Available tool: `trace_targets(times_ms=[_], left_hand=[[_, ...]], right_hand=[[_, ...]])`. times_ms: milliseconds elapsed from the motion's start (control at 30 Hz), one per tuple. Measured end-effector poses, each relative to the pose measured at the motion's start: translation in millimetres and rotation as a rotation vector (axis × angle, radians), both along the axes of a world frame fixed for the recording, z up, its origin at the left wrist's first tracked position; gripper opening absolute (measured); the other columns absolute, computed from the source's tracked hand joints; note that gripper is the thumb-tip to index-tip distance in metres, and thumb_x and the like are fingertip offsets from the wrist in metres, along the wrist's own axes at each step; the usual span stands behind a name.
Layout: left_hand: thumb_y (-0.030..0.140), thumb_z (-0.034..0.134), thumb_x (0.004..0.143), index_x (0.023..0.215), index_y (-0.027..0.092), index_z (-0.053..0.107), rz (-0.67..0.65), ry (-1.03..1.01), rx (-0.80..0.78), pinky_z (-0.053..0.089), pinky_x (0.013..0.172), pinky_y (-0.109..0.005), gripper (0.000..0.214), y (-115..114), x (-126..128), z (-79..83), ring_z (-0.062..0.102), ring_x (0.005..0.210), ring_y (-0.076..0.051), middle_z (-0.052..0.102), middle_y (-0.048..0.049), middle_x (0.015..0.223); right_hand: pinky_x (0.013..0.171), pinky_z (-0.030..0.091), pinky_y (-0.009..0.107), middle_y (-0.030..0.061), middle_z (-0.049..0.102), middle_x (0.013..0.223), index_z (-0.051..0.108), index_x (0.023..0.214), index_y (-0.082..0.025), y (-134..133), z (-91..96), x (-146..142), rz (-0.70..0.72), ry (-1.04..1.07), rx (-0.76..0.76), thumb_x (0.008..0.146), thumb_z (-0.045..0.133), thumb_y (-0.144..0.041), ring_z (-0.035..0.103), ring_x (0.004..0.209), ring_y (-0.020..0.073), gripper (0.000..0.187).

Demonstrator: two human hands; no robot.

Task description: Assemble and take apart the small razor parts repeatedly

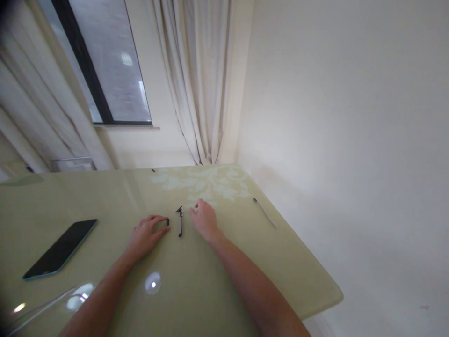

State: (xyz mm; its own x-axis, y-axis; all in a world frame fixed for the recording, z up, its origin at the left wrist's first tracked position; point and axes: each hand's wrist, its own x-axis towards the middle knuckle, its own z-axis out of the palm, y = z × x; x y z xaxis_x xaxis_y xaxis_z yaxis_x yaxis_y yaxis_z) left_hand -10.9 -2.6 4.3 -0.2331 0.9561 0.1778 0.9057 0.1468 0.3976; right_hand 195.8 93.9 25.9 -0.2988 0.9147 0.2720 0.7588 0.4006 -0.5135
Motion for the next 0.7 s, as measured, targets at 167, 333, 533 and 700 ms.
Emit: trace_targets(times_ms=[167,333,533,700], left_hand=[[0.044,0.058,0.095,0.127,0.026,0.073,0.011,-0.009,-0.008,0.045,0.102,-0.052,0.04,2.8,0.6,0.1,0.059,0.126,-0.037,0.068,-0.0116,0.134],[0.047,0.057,0.094,0.126,0.027,0.074,0.017,-0.008,-0.024,0.045,0.102,-0.053,0.041,5.4,-0.5,-0.7,0.059,0.126,-0.037,0.068,-0.0114,0.134],[0.045,0.054,0.096,0.123,0.023,0.075,0.019,0.068,0.08,0.047,0.097,-0.046,0.041,3.2,7.4,-1.6,0.061,0.12,-0.035,0.071,-0.0126,0.128],[0.053,0.041,0.102,0.082,0.022,0.072,-0.016,0.144,0.126,0.047,0.086,-0.039,0.049,-5.5,45.0,6.8,0.067,0.095,-0.029,0.075,-0.0104,0.093]], right_hand=[[0.082,0.043,0.032,0.0139,0.07,0.112,0.068,0.111,-0.016,32.8,14.9,122.5,-0.277,-0.308,0.144,0.097,0.062,-0.026,0.065,0.102,0.0262,0.018],[0.084,0.045,0.036,0.0232,0.065,0.121,0.065,0.122,-0.009,40.8,14.8,221.9,-0.525,-0.382,0.016,0.095,0.065,-0.028,0.063,0.111,0.034,0.032],[0.08,0.044,0.03,0.0142,0.073,0.102,0.071,0.104,-0.013,32.9,11.7,213.5,-0.393,-0.234,-0.049,0.091,0.056,-0.008,0.068,0.096,0.0246,0.02],[0.076,0.044,0.023,0.0061,0.075,0.095,0.07,0.104,-0.017,12.5,9.1,119.5,-0.124,-0.104,-0.035,0.088,0.063,-0.011,0.068,0.084,0.0161,0.019]])
